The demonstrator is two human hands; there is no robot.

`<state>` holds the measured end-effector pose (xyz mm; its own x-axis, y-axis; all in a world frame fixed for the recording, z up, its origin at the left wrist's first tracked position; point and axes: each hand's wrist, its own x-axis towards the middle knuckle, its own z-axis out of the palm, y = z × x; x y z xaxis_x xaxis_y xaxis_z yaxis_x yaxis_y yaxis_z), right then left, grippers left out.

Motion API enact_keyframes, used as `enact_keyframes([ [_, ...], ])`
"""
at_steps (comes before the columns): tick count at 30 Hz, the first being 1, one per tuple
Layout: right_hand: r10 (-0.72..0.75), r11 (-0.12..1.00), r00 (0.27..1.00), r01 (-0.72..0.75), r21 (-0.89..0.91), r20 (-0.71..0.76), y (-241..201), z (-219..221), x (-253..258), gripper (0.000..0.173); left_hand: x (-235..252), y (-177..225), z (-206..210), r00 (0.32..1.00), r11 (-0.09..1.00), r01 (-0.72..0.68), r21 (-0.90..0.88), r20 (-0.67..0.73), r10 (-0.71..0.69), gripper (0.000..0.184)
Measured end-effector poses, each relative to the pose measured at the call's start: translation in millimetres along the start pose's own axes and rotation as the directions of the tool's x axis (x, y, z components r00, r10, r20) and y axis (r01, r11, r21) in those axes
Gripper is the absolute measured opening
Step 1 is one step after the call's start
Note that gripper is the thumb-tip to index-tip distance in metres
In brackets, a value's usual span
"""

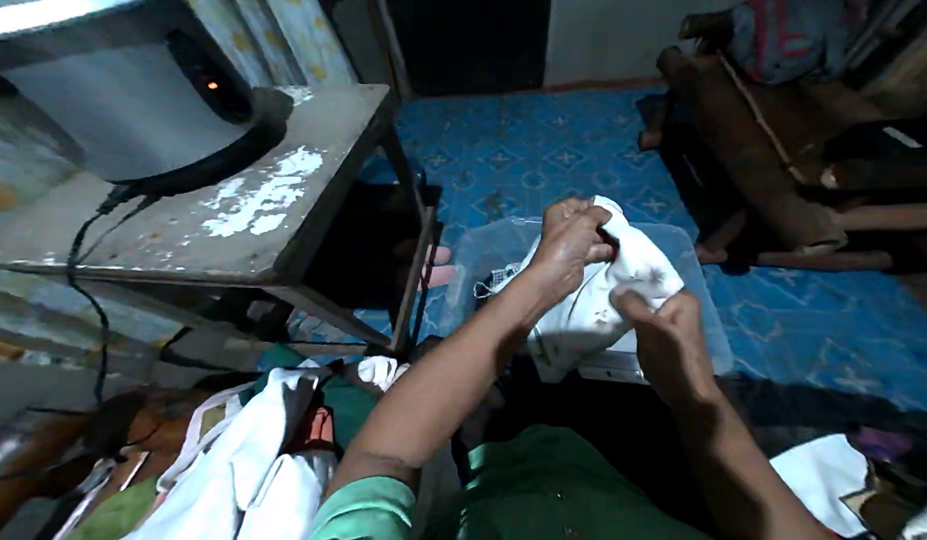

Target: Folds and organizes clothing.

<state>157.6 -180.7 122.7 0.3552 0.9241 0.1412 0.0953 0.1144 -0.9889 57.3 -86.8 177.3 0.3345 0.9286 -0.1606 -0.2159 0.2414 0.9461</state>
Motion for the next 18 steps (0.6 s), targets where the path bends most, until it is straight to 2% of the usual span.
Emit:
enact_keyframes([
  [1,0.045,0.998,0.997,-0.042,0.038,-0.058,3.4,-1.5,9.5,0.016,5.0,-1.6,0.6,0.999,0.999,0.027,-0.037,0.018,-0.026,0.012],
  [3,0.114,0.982,0.990,-0.099,0.160,-0.088,6.9,-11.5,28.5,0.016,10.8,-3.8,-5.1,0.999,0.999,0.014,-0.035,0.052,-0.012,0.019],
  [7,0.238,0.925,0.962,-0.183,0.332,-0.132,2.0,-34.3,54.0,0.012,2.7,-15.6,-35.5,0.977,0.984,-0.133,0.119,0.180,0.111,0.021],
  [9,0.271,0.912,0.946,-0.194,0.361,-0.176,-1.6,-39.5,59.4,0.009,-7.8,-25.3,-46.6,0.948,0.945,-0.199,0.259,0.296,0.118,0.022],
  [10,0.266,0.915,0.945,-0.185,0.358,-0.192,-2.4,-40.3,60.1,0.008,-11.4,-30.8,-48.4,0.926,0.916,-0.235,0.325,0.362,0.109,0.029],
  [12,0.237,0.933,0.948,-0.162,0.321,-0.212,-2.0,-37.8,58.1,0.006,-14.2,-43.9,-39.2,0.888,0.861,-0.291,0.418,0.453,0.080,0.058],
  [14,0.209,0.953,0.954,-0.150,0.262,-0.217,-0.9,-33.0,54.3,0.007,-16.5,-59.7,-21.8,0.879,0.793,-0.323,0.517,0.473,0.050,0.091],
  [15,0.206,0.959,0.953,-0.152,0.238,-0.221,-0.9,-31.0,52.5,0.009,-17.5,-66.5,-15.4,0.881,0.748,-0.341,0.569,0.471,0.043,0.101],
  [16,0.201,0.964,0.955,-0.153,0.220,-0.218,-1.4,-29.6,51.5,0.011,-18.5,-70.9,-10.4,0.888,0.702,-0.365,0.611,0.455,0.065,0.101],
  [18,0.175,0.969,0.965,-0.134,0.210,-0.194,-3.4,-28.2,50.2,0.014,-19.0,-75.4,-4.0,0.905,0.643,-0.403,0.652,0.391,0.170,0.078],
])
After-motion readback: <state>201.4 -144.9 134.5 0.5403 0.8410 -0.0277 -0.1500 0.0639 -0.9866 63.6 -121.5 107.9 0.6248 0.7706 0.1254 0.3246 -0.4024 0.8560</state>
